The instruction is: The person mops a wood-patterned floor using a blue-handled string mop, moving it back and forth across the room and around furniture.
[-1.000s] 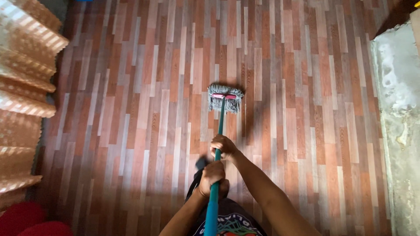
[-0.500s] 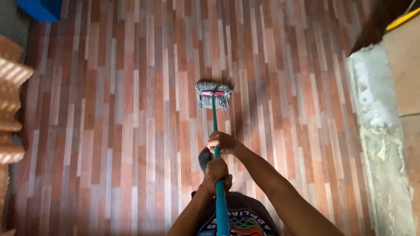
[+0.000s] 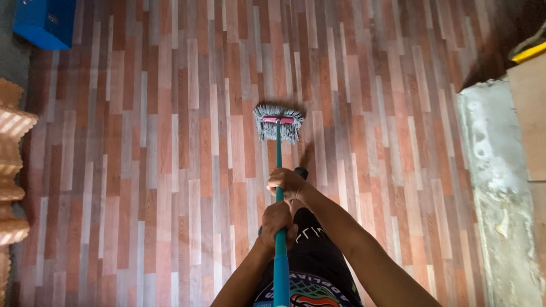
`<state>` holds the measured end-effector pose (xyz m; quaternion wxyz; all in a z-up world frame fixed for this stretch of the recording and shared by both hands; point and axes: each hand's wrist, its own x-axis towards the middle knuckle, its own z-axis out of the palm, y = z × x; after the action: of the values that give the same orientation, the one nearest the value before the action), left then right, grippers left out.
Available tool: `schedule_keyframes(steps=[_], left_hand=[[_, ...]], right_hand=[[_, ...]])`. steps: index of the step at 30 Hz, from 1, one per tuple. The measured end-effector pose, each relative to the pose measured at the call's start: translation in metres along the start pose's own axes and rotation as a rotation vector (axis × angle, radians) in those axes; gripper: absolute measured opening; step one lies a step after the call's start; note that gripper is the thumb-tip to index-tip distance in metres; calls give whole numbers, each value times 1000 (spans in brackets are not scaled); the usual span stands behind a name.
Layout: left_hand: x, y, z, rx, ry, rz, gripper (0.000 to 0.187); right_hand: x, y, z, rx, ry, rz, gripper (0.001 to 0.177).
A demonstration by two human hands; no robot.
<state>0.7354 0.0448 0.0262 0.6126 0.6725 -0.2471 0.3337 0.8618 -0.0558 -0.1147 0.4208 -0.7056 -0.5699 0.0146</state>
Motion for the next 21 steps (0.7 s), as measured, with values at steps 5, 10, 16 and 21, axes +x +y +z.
schedule_keyframes(steps=[5,10,16,21], left_hand=[[30,-69,24,19,-50,47,25],[112,-138,43,2,-121,-39,23],[209,-217,75,30,-55,-36,31],[269,-269,90,40,-13,-5,29]], right_hand=[[-4,99,-15,-79,39,-68,28],[54,154,-104,-15,-38,19,37],[97,254,-177,47,-108,10,34],[130,312,-219,-24,-73,-109,36]])
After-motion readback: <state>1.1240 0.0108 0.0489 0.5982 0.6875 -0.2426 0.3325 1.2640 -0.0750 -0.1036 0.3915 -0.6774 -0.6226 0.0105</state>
